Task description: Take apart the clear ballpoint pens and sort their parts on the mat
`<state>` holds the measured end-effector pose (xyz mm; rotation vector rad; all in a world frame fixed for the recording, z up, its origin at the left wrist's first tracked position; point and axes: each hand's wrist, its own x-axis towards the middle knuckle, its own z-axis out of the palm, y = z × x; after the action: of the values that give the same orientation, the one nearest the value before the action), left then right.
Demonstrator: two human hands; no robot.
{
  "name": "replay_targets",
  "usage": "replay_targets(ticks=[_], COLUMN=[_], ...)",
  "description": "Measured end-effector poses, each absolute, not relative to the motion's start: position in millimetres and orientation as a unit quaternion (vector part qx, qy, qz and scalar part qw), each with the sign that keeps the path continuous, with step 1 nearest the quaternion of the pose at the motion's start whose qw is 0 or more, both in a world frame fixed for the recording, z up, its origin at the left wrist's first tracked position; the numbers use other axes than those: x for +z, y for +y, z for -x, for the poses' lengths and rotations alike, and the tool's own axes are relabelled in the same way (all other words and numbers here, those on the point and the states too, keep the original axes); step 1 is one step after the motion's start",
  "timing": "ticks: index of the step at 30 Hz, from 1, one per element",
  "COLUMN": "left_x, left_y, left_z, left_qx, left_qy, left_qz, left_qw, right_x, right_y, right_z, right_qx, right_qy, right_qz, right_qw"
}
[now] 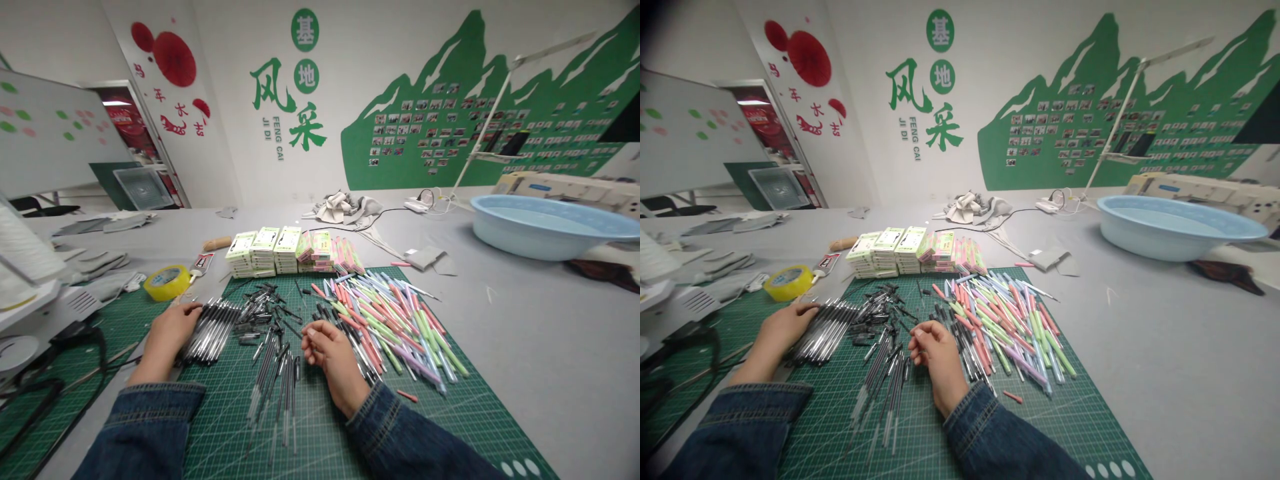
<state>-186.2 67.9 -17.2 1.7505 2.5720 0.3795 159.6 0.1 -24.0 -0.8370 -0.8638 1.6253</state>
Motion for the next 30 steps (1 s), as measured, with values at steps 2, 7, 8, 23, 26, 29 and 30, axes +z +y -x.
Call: replay_targets(ticks=[2, 7, 8, 23, 26, 29, 30], left_x=[-14.6, -4.6, -3.0, 8.5, 4.3, -3.0, -5.6], left_y=[66.5, 61.3, 60.5, 54.8, 58.0, 65.0, 68.2], left_z=[183.9, 175.2, 173.7, 133.2, 93.4, 45.5, 30.6], left_qx=[0.107, 0.113, 0.116, 0.193, 0.219, 0.213, 0.202], left_qy=[0.824, 0.827, 0.826, 0.760, 0.695, 0.603, 0.580], left_qz=[-0.556, -0.551, -0.551, -0.619, -0.685, -0.769, -0.789], left_qw=[0.013, 0.003, 0.002, -0.049, -0.016, 0.014, 0.018], right_x=[-24.0, -23.4, -23.3, -24.6, -23.8, -23.8, -24.3], right_y=[0.3, 0.2, 0.1, 1.0, 1.4, 2.4, 3.1], right_z=[-159.6, -159.4, -159.4, -159.1, -159.4, -159.5, -159.7], right_qx=[0.680, 0.679, 0.680, 0.673, 0.664, 0.651, 0.647], right_qy=[-0.362, -0.355, -0.355, -0.355, -0.355, -0.358, -0.359], right_qz=[0.353, 0.357, 0.357, 0.361, 0.370, 0.383, 0.385], right_qw=[0.531, 0.534, 0.533, 0.539, 0.544, 0.549, 0.551])
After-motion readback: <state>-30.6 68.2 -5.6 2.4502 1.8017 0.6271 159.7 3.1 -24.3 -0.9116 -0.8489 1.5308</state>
